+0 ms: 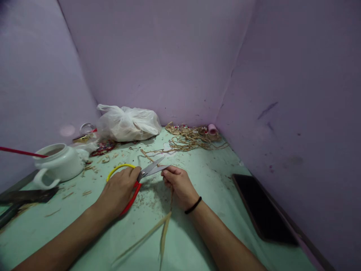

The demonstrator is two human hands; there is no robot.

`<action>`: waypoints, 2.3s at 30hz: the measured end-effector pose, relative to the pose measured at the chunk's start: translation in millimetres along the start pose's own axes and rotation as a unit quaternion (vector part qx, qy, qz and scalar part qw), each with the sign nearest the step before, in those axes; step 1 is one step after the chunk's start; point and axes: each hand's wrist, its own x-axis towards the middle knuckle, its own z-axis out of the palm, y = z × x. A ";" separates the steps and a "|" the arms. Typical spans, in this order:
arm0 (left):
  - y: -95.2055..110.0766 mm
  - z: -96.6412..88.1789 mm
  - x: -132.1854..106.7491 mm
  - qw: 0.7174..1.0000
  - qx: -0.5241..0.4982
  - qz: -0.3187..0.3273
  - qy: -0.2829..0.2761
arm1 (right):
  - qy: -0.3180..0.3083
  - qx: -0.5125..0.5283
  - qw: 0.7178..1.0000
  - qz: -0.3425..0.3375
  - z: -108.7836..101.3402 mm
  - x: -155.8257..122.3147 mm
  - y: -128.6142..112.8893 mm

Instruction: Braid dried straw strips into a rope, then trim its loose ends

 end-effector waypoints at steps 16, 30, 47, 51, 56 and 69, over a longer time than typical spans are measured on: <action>0.3 -3.3 0.8 0.999 -0.023 0.001 -0.040 | 0.080 -0.043 0.991 -0.095 -2.6 6.0 11.3; 2.9 -7.6 -0.9 0.996 -0.015 0.020 -0.081 | 0.080 0.004 0.994 -0.078 -0.9 5.7 12.1; -9.7 -11.7 2.8 0.989 -0.143 -0.028 -0.027 | 0.056 0.097 0.993 0.034 3.2 -0.1 -0.8; -7.0 -4.9 2.8 0.989 -0.145 -0.004 -0.002 | 0.047 0.097 0.994 0.033 4.6 -0.6 -1.6; -5.6 -0.1 3.7 0.991 -0.132 -0.013 -0.001 | 0.063 0.092 0.993 0.026 5.3 -0.7 -2.5; -2.0 10.0 4.2 0.999 -0.030 0.015 0.031 | -0.025 0.068 0.997 0.028 11.7 -8.6 -1.0</action>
